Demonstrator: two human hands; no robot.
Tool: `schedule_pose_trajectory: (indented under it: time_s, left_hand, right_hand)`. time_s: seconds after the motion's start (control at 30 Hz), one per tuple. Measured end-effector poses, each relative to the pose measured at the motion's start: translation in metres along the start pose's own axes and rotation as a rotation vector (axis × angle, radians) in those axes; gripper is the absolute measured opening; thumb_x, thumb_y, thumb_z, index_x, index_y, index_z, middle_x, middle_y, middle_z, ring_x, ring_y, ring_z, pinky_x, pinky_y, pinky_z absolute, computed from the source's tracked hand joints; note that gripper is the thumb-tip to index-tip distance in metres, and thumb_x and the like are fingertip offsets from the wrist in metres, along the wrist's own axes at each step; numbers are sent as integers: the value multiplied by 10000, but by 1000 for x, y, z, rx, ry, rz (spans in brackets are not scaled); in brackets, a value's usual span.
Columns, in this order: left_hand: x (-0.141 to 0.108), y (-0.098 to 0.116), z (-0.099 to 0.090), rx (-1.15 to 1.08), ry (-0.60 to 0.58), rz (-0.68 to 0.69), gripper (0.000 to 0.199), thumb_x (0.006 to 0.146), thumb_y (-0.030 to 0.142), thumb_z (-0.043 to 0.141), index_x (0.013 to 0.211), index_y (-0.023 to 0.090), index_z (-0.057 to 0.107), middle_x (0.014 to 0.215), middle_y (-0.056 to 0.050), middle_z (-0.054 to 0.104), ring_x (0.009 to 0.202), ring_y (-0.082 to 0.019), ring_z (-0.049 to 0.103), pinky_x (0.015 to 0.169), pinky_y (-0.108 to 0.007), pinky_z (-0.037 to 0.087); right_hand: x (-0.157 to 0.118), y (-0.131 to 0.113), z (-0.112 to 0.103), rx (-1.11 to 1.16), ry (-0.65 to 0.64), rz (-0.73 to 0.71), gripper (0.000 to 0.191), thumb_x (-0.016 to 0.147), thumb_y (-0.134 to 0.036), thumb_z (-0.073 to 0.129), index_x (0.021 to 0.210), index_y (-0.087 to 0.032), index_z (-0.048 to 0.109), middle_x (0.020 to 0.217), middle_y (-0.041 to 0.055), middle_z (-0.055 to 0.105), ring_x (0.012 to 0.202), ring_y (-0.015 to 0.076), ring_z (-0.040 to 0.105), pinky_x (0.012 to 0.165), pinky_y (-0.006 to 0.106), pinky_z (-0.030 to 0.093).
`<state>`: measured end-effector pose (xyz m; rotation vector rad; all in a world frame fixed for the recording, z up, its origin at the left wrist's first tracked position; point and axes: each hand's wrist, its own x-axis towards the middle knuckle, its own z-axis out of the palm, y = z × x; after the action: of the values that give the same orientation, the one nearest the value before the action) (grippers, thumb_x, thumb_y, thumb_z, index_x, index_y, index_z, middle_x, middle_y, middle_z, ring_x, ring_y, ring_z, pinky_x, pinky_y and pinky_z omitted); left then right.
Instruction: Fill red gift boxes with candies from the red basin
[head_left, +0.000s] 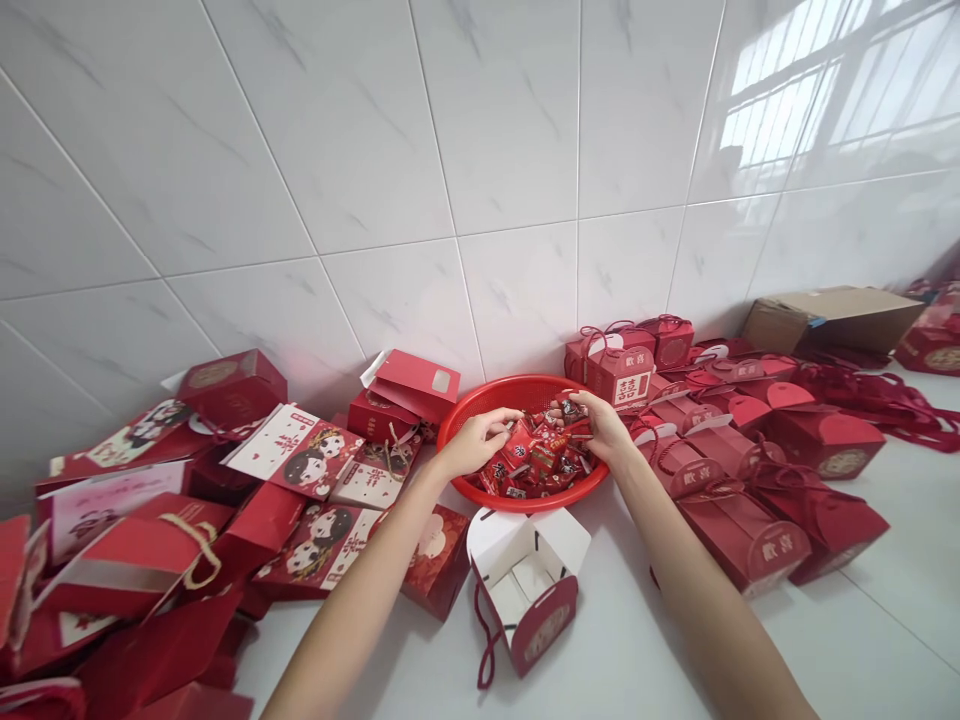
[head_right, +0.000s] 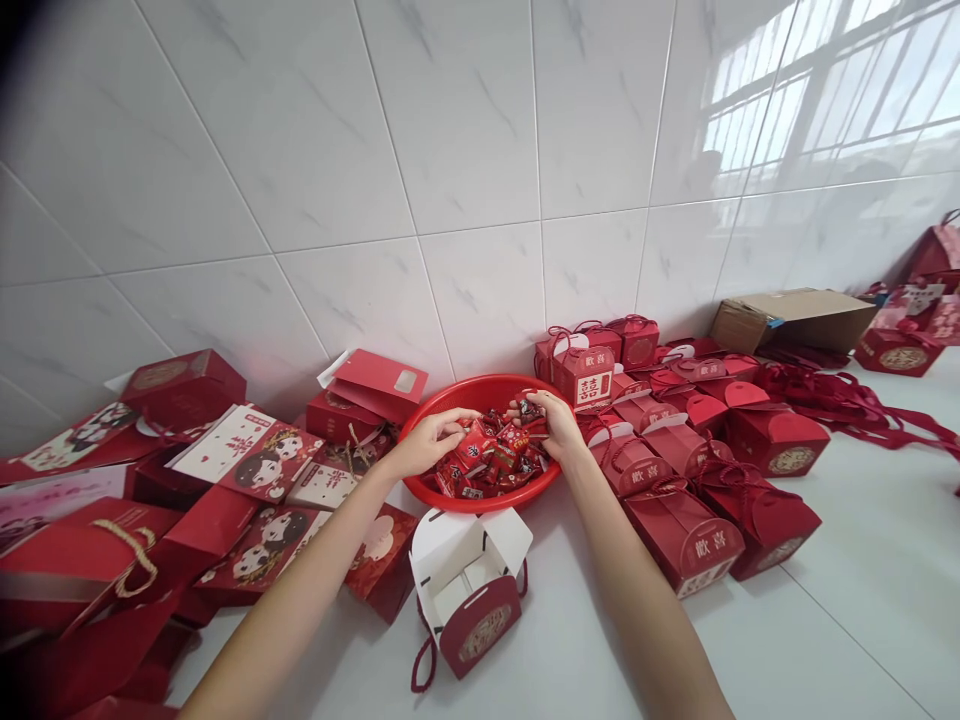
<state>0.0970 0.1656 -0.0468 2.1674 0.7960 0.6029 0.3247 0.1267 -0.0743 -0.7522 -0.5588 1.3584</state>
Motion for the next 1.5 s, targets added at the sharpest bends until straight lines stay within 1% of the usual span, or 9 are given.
schedule_pose_trajectory:
  time_s: [0.2, 0.33, 0.47, 0.53, 0.7, 0.9, 1.07, 1.3, 1.5]
  left_hand:
    - [-14, -14, -21, 94, 130, -99, 363, 785, 204, 516, 1079, 138, 718, 635, 18, 617, 607, -138, 557, 654, -249, 470]
    - [-11, -25, -43, 114, 101, -166, 331, 767, 226, 548, 1041, 158, 721, 899, -52, 753, 834, -204, 694, 823, -314, 541]
    - [7, -27, -55, 218, 97, -176, 309, 776, 253, 570, 1035, 170, 718, 1120, -79, 752, 1070, -245, 688, 994, -358, 511]
    - [21, -27, -55, 324, 26, -207, 326, 797, 230, 541, 1068, 171, 713, 1150, -69, 749, 1104, -232, 681, 1013, -332, 502]
    - [63, -34, -47, 507, -158, -297, 360, 809, 184, 522, 1112, 167, 716, 1226, -78, 726, 1151, -216, 662, 1018, -269, 474]
    - [96, -55, -27, 647, -328, -447, 525, 658, 373, 753, 1148, 194, 698, 1288, -120, 691, 1149, -287, 659, 920, -285, 506]
    - [104, -64, -13, 648, -377, -480, 654, 612, 360, 778, 1237, 218, 648, 1328, -116, 666, 1147, -284, 659, 823, -260, 518]
    - [100, -59, 2, 610, -399, -478, 421, 692, 298, 707, 1105, 216, 690, 1054, -60, 768, 938, -246, 722, 701, -248, 522]
    - [105, -49, 14, 637, -435, -453, 548, 615, 364, 782, 1130, 205, 681, 1185, -113, 728, 1064, -316, 681, 775, -298, 542]
  right_hand:
    - [-6, 1, 3, -4, -17, 15, 201, 680, -60, 571, 832, -173, 640, 733, 60, 752, 622, 199, 721, 582, 291, 589]
    - [-5, 4, 1, 14, 0, 3, 211, 654, -52, 563, 815, -174, 626, 720, 57, 745, 614, 195, 712, 554, 276, 578]
    - [-2, 5, -1, 26, 6, -12, 122, 701, -83, 590, 778, -176, 607, 660, 47, 721, 532, 159, 659, 479, 232, 528]
    - [0, 5, -1, 27, 19, -15, 91, 725, -100, 600, 779, -173, 610, 638, 44, 713, 506, 151, 642, 456, 222, 507]
    - [-1, 5, 1, 24, 44, -20, 48, 758, -127, 604, 788, -158, 624, 644, 58, 722, 504, 150, 641, 447, 216, 495]
    - [-2, 3, 3, 19, 60, -23, 46, 772, -128, 606, 766, -167, 629, 631, 50, 723, 494, 144, 631, 446, 217, 505]
    - [0, 4, 1, 7, 38, -38, 46, 761, -130, 640, 749, -173, 637, 647, 49, 727, 512, 153, 647, 454, 223, 514]
    - [-1, 4, 2, 12, 47, -43, 54, 762, -125, 637, 735, -171, 645, 620, 31, 707, 489, 145, 637, 431, 214, 496]
    - [-2, 4, 4, 7, 67, -38, 52, 759, -126, 629, 734, -164, 655, 637, 55, 722, 502, 152, 637, 437, 222, 501]
